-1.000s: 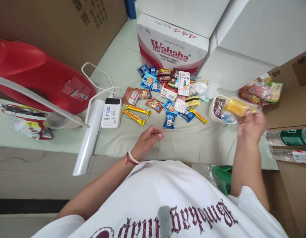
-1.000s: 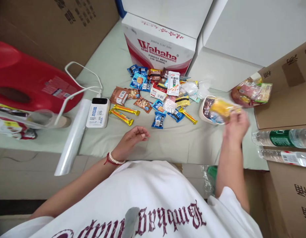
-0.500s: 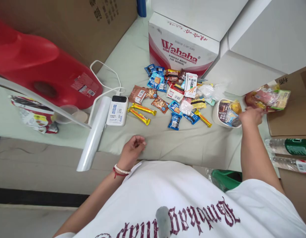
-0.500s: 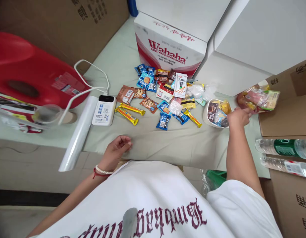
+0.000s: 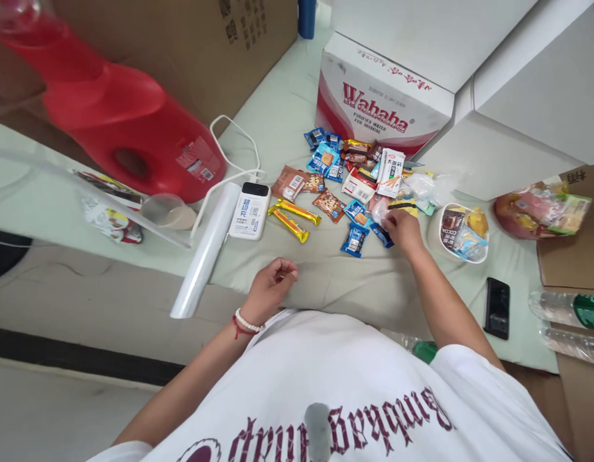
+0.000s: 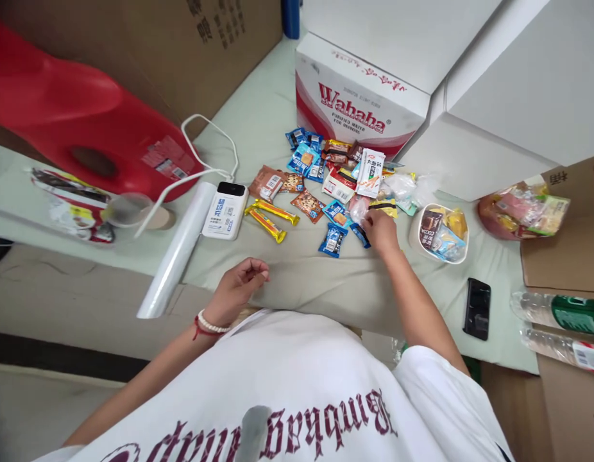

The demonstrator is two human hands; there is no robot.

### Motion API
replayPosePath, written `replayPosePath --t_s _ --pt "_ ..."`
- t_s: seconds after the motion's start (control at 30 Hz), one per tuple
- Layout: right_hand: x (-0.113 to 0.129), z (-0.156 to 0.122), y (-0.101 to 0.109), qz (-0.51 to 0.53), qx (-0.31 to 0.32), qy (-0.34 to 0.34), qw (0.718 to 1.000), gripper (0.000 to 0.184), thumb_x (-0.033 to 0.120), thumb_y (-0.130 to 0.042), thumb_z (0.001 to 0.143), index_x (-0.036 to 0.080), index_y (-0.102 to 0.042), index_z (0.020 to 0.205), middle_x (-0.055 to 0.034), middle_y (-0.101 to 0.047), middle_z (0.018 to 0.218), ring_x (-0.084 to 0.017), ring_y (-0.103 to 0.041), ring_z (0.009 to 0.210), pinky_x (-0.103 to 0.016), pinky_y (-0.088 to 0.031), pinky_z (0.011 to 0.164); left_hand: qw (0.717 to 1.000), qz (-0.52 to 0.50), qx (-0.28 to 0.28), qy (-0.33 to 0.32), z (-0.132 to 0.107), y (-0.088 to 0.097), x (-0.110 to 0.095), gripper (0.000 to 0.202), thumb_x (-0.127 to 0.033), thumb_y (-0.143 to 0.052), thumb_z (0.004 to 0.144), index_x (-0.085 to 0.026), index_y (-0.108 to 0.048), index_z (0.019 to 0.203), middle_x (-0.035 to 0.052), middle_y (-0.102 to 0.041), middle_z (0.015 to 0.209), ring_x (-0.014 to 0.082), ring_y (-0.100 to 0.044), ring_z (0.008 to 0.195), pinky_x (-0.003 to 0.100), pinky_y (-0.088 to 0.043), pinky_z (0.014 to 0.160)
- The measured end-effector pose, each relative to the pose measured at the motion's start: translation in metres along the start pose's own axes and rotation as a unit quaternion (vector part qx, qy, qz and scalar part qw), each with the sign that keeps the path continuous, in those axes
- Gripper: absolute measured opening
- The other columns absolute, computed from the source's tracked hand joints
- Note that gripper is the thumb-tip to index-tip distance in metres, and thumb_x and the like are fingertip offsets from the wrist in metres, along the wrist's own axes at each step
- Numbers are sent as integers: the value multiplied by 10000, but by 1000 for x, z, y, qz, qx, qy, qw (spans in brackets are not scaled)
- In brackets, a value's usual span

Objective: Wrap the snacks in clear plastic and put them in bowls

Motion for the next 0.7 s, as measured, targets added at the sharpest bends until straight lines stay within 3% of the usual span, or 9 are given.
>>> replayPosePath --t_s 0.1,0.17,0.3,0.37,0.43,0.53,0.7 --pt "7 -26 17 168 -58 35 983 190 352 -656 906 185 -730 957 -42 -697 883 -168 -600 712 -309 -492 715 1000 -19 9 -9 2 -4 -7 301 -465 -758 781 -194 -655 860 4 -659 775 154 -587 749 277 -456 705" --pt "24 -53 24 231 -71 83 967 213 386 -642 943 212 -743 1014 -42 -708 934 -173 -638 748 -326 -528 735 998 -46 35 -12 12 -23 -15 329 -506 -736 811 -192 -647 851 3 -643 753 143 -564 707 268 -452 659" --pt "72 -102 21 194 -88 190 958 178 320 -619 975 262 -782 1017 -64 -735 998 -214 -684 938 -377 -554 853 986 -118 117 -4 42 -85 -33 455 -616 -718 807 -183 -664 936 -25 -578 711 104 -480 583 233 -342 511" --pt "85 -116 13 164 -83 213 960 204 295 -597 983 272 -796 1024 -65 -740 992 -213 -673 904 -380 -557 825 976 -133 173 -16 53 -117 -42 490 -629 -761 760 -170 -676 910 -26 -590 708 88 -462 575 226 -339 519" --pt "87 -121 6 148 -76 214 962 233 284 -575 988 279 -801 1044 -64 -741 993 -217 -659 883 -389 -558 812 970 -133 198 -41 58 -137 -47 494 -612 -820 695 -155 -675 817 -15 -613 717 88 -485 615 225 -372 565" --pt "77 -122 5 163 -76 196 964 267 276 -542 1001 294 -799 1073 -67 -730 1029 -232 -655 937 -407 -559 843 974 -128 186 -29 59 -146 -38 494 -609 -834 675 -154 -660 759 -24 -596 676 84 -467 598 227 -355 558" --pt "74 -118 0 168 -51 205 963 262 293 -540 1006 301 -799 1045 -66 -720 977 -225 -622 858 -409 -548 819 978 -153 136 49 56 -136 -18 513 -674 -733 764 -173 -622 754 -46 -527 616 74 -399 506 232 -274 486"
Point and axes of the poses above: each hand's wrist, its own z-axis towards the middle knuckle, its own y-axis out of the back of the hand, x = y × z, the point moved 10 cm from there along z, towards the middle knuckle
